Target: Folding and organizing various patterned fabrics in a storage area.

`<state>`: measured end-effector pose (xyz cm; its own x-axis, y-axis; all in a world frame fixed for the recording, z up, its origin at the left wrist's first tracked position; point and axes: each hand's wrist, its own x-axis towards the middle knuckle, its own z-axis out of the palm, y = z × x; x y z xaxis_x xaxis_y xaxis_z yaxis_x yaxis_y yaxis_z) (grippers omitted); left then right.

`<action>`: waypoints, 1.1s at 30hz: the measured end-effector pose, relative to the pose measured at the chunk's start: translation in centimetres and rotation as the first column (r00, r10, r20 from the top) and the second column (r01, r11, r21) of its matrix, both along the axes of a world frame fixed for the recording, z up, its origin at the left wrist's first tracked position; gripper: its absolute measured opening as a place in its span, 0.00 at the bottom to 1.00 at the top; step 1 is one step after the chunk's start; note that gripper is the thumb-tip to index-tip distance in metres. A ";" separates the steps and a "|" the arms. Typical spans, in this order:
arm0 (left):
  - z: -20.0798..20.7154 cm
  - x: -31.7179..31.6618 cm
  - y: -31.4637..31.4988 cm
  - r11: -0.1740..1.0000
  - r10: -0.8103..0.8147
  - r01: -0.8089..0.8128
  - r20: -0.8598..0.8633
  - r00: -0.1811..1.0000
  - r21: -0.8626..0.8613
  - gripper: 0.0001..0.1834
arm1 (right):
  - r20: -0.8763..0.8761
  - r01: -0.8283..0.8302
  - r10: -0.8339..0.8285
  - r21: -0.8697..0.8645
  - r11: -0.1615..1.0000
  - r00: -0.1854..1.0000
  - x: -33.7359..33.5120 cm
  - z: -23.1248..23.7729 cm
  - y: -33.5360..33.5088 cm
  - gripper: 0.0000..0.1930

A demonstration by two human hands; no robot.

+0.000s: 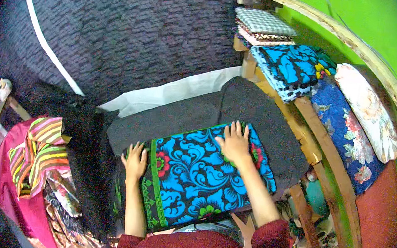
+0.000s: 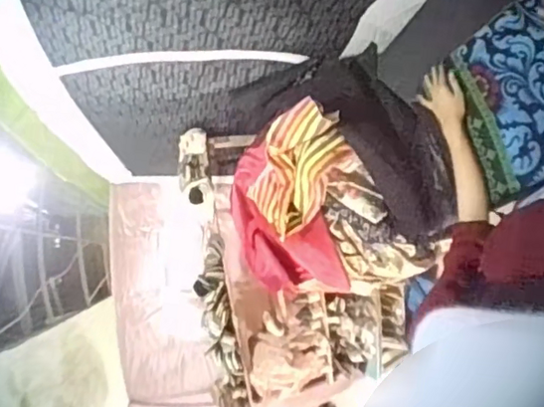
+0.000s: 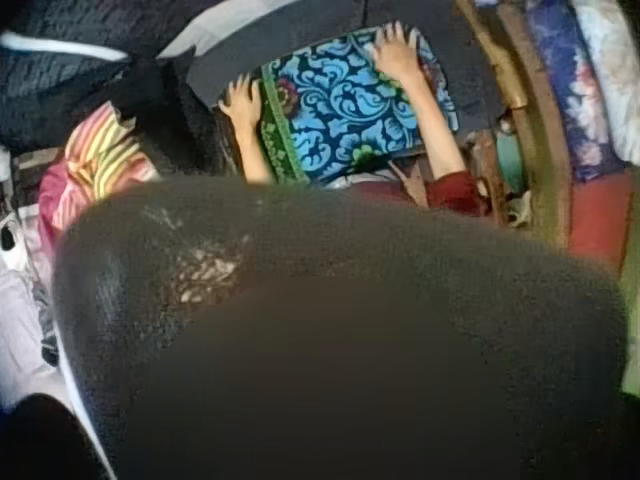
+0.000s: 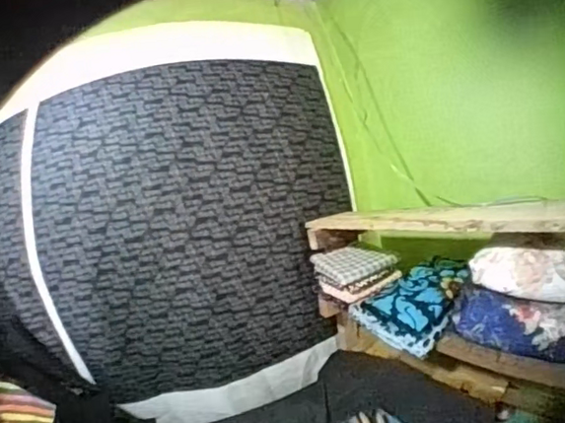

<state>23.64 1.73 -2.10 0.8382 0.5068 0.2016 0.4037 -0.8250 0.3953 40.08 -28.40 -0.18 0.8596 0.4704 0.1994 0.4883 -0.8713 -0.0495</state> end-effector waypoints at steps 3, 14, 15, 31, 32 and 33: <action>1.2 -2.0 1.0 0.987 -0.099 0.126 0.241 0.965 -0.097 0.19 | -0.053 -0.341 0.352 0.157 0.927 0.934 -9.0 2.4 4.4 0.28; 1.6 -14.1 -2.8 0.956 0.206 -0.165 -0.152 0.967 0.241 0.30 | -0.037 0.045 -0.042 0.079 0.996 0.998 -12.7 1.3 -5.0 0.28; 1.9 -14.1 -3.3 0.960 0.174 -0.141 -0.118 0.978 0.244 0.30 | -0.078 0.016 -0.007 0.125 0.992 0.997 -13.9 1.5 -3.9 0.29; 8.2 -1.7 -3.0 0.857 -0.506 0.512 -0.089 0.858 0.057 0.19 | -0.125 0.200 -0.162 0.423 0.884 0.979 -16.3 1.7 -11.5 0.34; 7.3 0.8 -3.2 0.825 -0.565 0.564 0.022 0.825 0.024 0.20 | -0.089 0.276 -0.267 0.480 0.833 0.960 -15.8 1.2 -11.9 0.36; 6.9 3.0 -3.8 0.809 -0.587 0.588 0.052 0.808 -0.002 0.23 | -0.118 0.328 -0.317 0.550 0.768 0.941 -15.5 0.8 -11.8 0.37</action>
<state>26.67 -2.07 4.82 0.9668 -0.0755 0.2440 -0.1750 -0.8917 0.4175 24.62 -40.15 0.67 0.9465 -0.0219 0.3219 0.1781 -0.7964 -0.5779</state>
